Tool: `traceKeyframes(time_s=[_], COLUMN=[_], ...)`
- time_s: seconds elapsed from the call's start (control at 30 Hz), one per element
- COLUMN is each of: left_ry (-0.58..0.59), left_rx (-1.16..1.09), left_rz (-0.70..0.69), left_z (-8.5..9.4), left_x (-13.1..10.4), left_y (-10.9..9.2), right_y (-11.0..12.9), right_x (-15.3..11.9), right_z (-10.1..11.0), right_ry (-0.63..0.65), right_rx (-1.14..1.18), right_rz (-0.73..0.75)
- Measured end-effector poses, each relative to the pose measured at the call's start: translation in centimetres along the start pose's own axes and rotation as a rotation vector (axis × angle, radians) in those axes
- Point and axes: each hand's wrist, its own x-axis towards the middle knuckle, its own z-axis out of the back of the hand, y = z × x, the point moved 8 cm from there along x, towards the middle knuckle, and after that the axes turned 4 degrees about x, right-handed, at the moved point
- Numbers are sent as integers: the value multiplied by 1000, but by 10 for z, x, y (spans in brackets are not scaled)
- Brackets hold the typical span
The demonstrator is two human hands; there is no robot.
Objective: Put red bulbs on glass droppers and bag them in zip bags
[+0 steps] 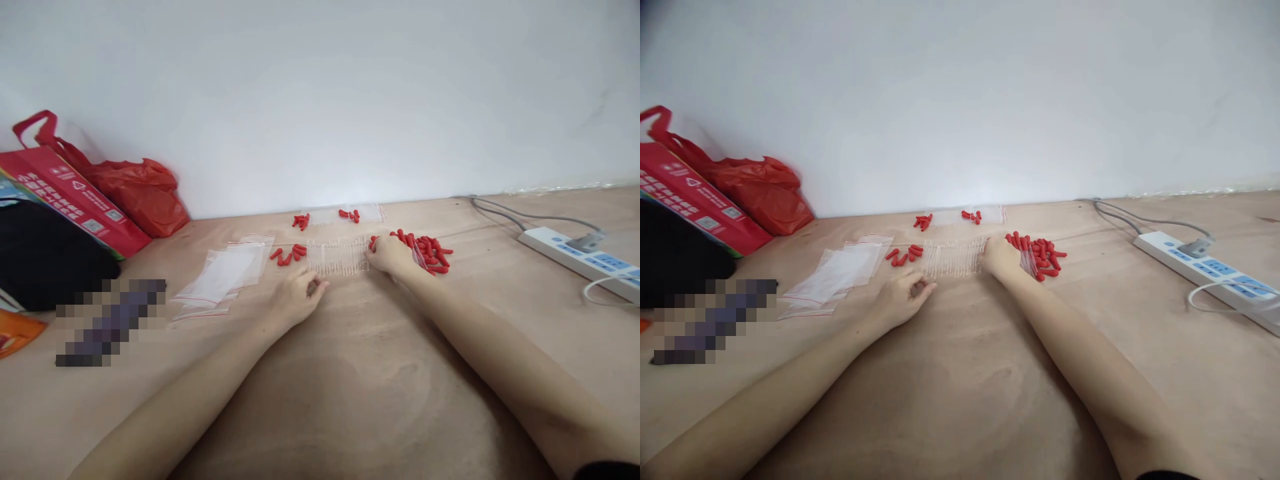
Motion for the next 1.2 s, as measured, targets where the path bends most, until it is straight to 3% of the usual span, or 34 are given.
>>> traceKeyframes(time_s=[0.07,0.17,0.27,0.4,0.53,0.7,1.0,1.1,1.2], left_ry=[-80,-102,2,252,455,566,474,334,152], left_rx=[84,148,120,-21,-129,-256,-332,-304,-362], left_rz=[30,100,98,32,58,112,169,170,127], left_z=[11,21,16,-7,-25,-28,-9,5,16], left_x=[11,35,61,85,88,82,84,82,66], left_y=[18,55,82,93,96,100,100,93,69], right_y=[2,6,8,9,9,8,2,-4,-5], right_x=[3,8,13,21,22,14,0,-6,-18], right_z=[-4,-8,-11,-16,-18,-13,7,17,21], right_ry=[26,58,102,152,200,241,214,195,219], right_rx=[0,7,18,14,7,11,48,106,180], right_rz=[-25,-23,-12,-8,-4,0,-4,-2,99])
